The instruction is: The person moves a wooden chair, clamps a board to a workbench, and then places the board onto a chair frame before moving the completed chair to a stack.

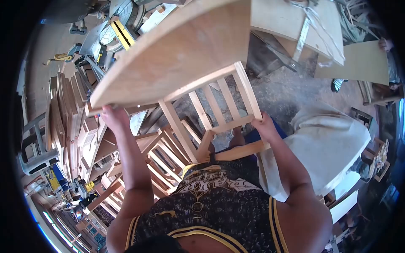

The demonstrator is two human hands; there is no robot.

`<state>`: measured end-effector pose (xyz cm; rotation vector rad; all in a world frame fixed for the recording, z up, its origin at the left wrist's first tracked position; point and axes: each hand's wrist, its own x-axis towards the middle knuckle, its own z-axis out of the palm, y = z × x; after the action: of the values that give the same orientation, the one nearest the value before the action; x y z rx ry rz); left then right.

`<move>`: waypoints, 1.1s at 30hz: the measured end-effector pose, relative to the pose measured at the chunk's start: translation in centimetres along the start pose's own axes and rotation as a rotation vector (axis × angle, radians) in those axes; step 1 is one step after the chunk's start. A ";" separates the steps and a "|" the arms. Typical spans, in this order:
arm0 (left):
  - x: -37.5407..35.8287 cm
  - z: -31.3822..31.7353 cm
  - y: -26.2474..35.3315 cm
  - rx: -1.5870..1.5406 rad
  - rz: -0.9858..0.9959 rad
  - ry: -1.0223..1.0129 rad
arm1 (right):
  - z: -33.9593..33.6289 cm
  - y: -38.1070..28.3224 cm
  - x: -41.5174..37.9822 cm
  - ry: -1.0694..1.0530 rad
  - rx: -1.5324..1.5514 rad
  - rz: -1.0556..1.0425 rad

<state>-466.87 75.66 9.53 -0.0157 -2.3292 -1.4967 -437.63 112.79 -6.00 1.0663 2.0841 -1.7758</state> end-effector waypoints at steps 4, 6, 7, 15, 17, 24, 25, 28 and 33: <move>2.3 1.1 6.0 -0.368 -0.045 -0.023 | -1.8 -3.6 -2.9 -0.108 0.120 -0.053; 3.3 1.1 7.4 -0.343 -0.087 -0.010 | -2.7 -5.2 -4.8 -0.148 0.204 -0.062; 3.8 1.0 7.9 -0.340 -0.098 -0.009 | -3.0 -5.5 -5.8 -0.162 0.227 -0.058; 4.8 0.5 7.4 -0.726 0.047 -0.179 | -0.6 -5.5 -15.2 -0.036 0.389 -0.042; 4.3 0.7 7.6 -0.779 0.063 -0.239 | -0.3 -3.8 -16.8 -0.004 0.395 -0.021; 2.3 1.6 12.3 -0.924 0.095 -0.402 | 1.2 -2.5 -23.8 0.160 0.475 -0.090; 2.0 1.9 13.4 -0.942 0.107 -0.410 | 1.1 -2.2 -24.5 0.189 0.487 -0.092; 1.7 3.7 16.1 -0.963 0.157 -0.513 | 1.0 -2.2 -27.0 0.279 0.504 -0.102; 0.3 7.8 22.0 -1.114 0.203 -0.668 | -0.1 -2.5 -30.8 0.472 0.567 -0.117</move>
<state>-464.91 92.03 26.03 -1.1236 -1.4294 -2.7148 -417.06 100.92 13.70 1.6758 1.9377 -2.4565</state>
